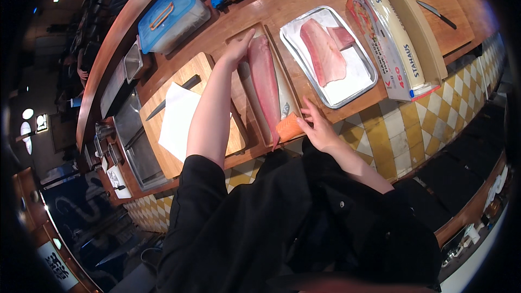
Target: The person wraps a piece of fish fillet in paper towels, then in plastic wrap, and places it in a refrigerator. They also retrieve a metal tray from the refrigerator and place it on the counter.
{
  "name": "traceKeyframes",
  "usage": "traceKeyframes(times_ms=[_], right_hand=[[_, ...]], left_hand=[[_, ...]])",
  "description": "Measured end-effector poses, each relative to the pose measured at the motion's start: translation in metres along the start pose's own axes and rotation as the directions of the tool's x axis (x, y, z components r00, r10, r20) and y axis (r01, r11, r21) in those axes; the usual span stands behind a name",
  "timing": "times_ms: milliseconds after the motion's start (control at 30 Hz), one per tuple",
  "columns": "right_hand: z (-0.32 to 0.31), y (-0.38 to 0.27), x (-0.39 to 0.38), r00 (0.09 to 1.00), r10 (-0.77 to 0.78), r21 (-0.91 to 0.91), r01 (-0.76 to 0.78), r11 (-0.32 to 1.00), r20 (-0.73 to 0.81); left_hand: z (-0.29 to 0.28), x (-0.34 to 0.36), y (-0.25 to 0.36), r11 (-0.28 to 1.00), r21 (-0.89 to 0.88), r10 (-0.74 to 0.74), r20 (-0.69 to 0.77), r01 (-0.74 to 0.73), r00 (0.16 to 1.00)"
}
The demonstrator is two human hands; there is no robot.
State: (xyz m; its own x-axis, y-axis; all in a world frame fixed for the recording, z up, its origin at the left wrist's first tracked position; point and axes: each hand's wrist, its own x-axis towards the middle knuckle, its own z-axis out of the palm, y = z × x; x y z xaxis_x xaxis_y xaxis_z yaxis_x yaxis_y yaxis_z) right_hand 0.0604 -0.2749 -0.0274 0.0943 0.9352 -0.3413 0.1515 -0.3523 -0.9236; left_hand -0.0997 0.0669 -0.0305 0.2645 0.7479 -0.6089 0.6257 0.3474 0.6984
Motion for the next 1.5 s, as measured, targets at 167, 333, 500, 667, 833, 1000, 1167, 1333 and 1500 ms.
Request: traceKeyframes(times_ms=[167, 333, 500, 667, 833, 1000, 1167, 1333, 1500], right_hand=[[0.000, -0.002, 0.006, 0.997, 0.067, 0.088, -0.071, 0.994, 0.047], [-0.002, 0.000, 0.009, 0.993, 0.054, 0.156, -0.070, 0.985, 0.102], [-0.001, 0.012, 0.012, 0.995, 0.035, 0.236, -0.057, 0.970, 0.098], [-0.002, 0.013, 0.011, 0.993, 0.022, 0.262, -0.051, 0.964, 0.114], [-0.002, 0.012, 0.009, 0.990, 0.016, 0.276, -0.055, 0.960, 0.139], [0.000, 0.004, 0.008, 0.990, 0.057, 0.235, -0.087, 0.968, 0.130], [0.004, -0.037, 0.002, 0.989, -0.121, 0.011, 0.122, 0.992, -0.083], [0.019, -0.045, 0.019, 0.946, -0.309, -0.004, 0.310, 0.951, -0.098], [0.036, -0.065, 0.059, 0.969, -0.247, 0.130, 0.245, 0.961, -0.001]], left_hand=[[0.015, -0.042, 0.004, 0.996, -0.088, 0.000, 0.153, 0.014, 0.988], [0.018, -0.066, -0.010, 0.954, -0.300, 0.048, 0.234, 0.025, 0.971], [0.024, -0.077, -0.012, 0.942, -0.328, 0.036, 0.290, 0.064, 0.956], [0.033, -0.066, -0.029, 0.926, -0.378, 0.095, 0.201, -0.012, 0.975], [0.029, -0.083, -0.039, 0.806, -0.592, 0.176, 0.195, -0.028, 0.965], [0.022, -0.084, -0.053, 0.699, -0.712, 0.216, 0.126, -0.063, 0.968], [0.004, -0.090, -0.057, 0.646, -0.752, 0.287, 0.076, -0.134, 0.955], [-0.007, -0.090, -0.068, 0.653, -0.738, 0.336, 0.078, -0.172, 0.939], [-0.030, -0.091, -0.068, 0.554, -0.807, 0.347, 0.002, -0.203, 0.938]])
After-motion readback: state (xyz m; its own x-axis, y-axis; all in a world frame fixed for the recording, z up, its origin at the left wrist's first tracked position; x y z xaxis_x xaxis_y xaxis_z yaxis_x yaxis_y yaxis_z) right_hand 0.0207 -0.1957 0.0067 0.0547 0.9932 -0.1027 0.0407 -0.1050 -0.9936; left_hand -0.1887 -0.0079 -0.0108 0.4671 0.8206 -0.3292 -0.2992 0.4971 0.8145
